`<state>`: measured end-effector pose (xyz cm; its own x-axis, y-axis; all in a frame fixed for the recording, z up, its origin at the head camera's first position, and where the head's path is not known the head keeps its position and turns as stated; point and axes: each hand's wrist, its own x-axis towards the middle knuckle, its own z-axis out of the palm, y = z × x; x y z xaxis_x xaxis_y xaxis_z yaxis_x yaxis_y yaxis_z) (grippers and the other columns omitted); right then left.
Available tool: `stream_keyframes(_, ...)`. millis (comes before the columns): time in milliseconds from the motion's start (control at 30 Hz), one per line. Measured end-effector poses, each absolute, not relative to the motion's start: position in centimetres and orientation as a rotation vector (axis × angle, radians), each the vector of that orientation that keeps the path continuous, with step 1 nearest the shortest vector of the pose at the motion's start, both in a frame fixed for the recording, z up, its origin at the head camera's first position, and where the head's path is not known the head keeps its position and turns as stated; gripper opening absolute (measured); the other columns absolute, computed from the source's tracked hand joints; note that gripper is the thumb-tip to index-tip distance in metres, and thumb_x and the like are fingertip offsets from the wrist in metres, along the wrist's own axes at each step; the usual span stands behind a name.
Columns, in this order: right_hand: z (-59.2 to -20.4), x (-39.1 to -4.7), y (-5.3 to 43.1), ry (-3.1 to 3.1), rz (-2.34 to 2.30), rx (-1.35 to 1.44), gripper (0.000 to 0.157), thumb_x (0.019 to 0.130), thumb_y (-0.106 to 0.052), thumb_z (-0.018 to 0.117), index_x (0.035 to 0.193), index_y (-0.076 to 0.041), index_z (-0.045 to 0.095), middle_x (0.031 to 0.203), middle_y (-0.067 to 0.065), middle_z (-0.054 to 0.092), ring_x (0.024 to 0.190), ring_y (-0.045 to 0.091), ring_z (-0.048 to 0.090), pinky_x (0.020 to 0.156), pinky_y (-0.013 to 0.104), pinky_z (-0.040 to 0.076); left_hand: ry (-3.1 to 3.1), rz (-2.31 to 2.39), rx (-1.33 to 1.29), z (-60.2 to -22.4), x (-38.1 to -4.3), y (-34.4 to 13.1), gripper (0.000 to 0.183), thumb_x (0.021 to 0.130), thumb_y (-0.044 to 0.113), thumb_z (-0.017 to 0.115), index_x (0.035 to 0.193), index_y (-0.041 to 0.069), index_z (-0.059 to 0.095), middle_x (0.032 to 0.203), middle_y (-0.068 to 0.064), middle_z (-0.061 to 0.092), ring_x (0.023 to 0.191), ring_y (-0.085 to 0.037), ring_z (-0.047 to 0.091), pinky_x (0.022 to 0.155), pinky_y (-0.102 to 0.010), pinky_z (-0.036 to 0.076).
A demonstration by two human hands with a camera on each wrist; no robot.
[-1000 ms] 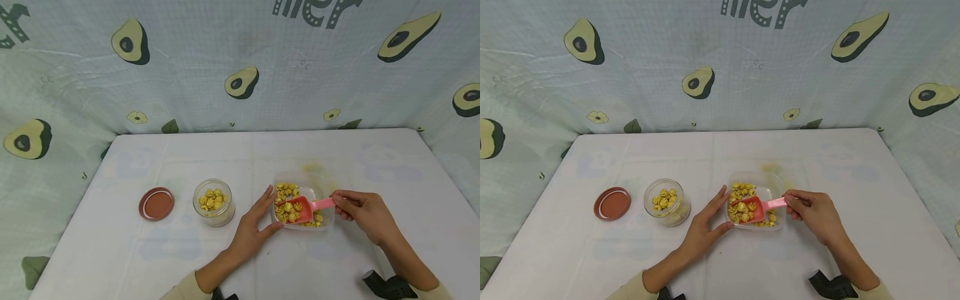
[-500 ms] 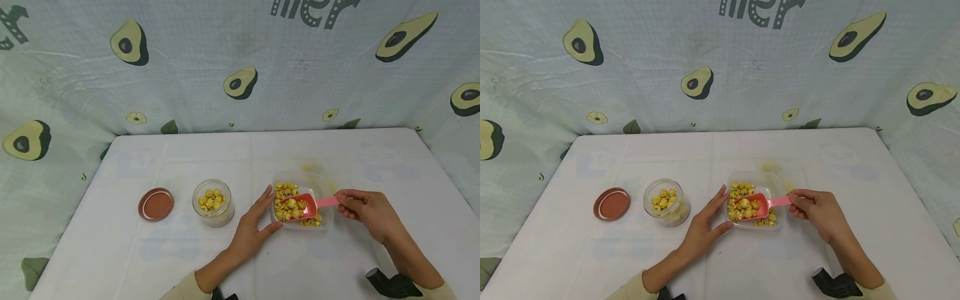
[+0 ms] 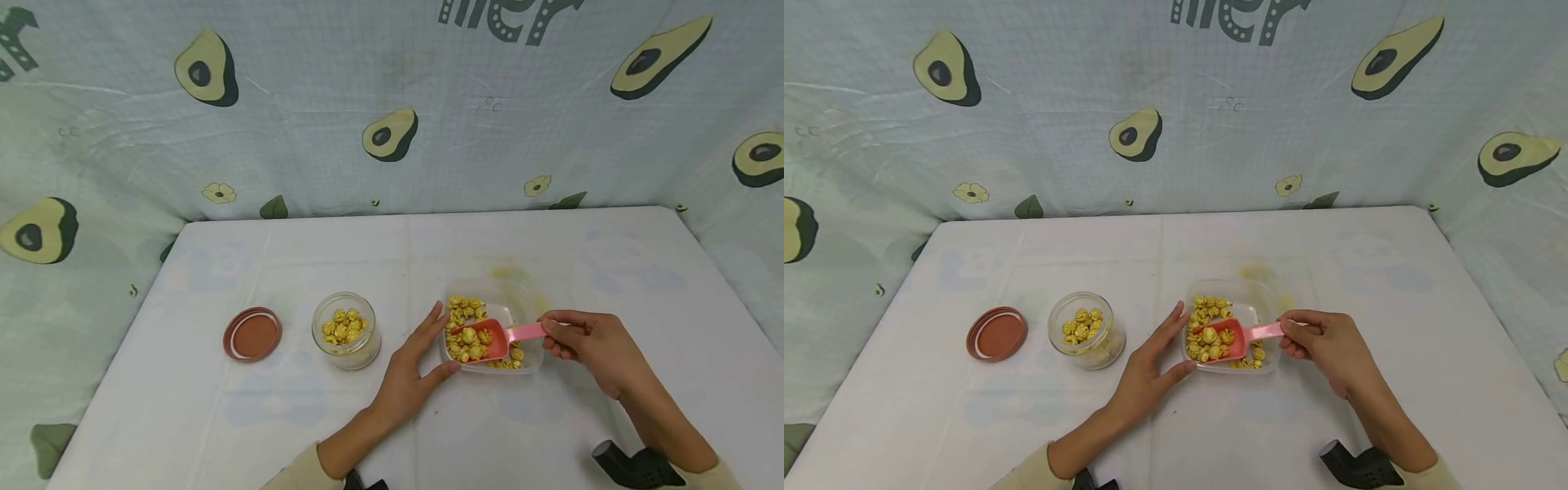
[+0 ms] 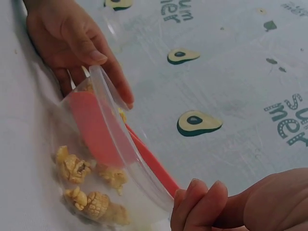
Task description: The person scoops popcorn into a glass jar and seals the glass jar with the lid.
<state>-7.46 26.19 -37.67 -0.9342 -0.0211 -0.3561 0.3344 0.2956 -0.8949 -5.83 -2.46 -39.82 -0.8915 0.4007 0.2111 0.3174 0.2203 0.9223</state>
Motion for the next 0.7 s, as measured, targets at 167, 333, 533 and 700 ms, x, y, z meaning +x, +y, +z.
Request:
stream_keyframes(167,-37.9,-7.6,27.0,2.264,-1.648,0.307,0.053,0.096,-0.027,0.059,0.13,0.012,0.048,0.085,0.008,0.067,0.07,0.012,0.06,0.067,0.024,0.055,2.393,1.779,0.7,-39.9,-5.8,-2.4,0.064,0.085,0.007,0.071,0.142,0.0,0.042,0.154,-0.01,0.028,0.14,-0.023,0.028,0.112,-0.04,0.026)
stream_keyframes(333,-38.1,-7.7,27.5,2.206,-1.704,0.3,0.056,0.097,-0.027,0.059,0.132,0.013,0.045,0.086,0.01,0.066,0.068,0.012,0.058,0.066,0.024,0.055,2.399,1.792,0.714,-40.0,-5.8,-2.4,0.064,0.085,0.007,0.071,0.142,0.0,0.043,0.153,-0.011,0.029,0.139,-0.023,0.028,0.112,-0.04,0.026)
stream_keyframes(533,-37.9,-7.7,27.3,2.215,-1.699,0.264,0.053,0.096,-0.026,0.06,0.129,0.014,0.048,0.084,0.01,0.066,0.067,0.012,0.058,0.065,0.026,0.055,2.416,1.797,0.717,-40.1,-5.9,-2.3,0.065,0.084,0.006,0.072,0.142,0.001,0.043,0.153,-0.012,0.03,0.139,-0.024,0.029,0.112,-0.04,0.026)
stream_keyframes(700,-37.9,-7.6,26.7,2.226,-1.69,0.239,0.049,0.096,-0.024,0.061,0.126,0.013,0.051,0.083,0.011,0.065,0.066,0.013,0.057,0.065,0.028,0.056,2.424,1.798,0.712,-40.0,-5.9,-2.3,0.065,0.083,0.005,0.073,0.141,0.0,0.044,0.152,-0.013,0.031,0.139,-0.025,0.03,0.112,-0.039,0.027)
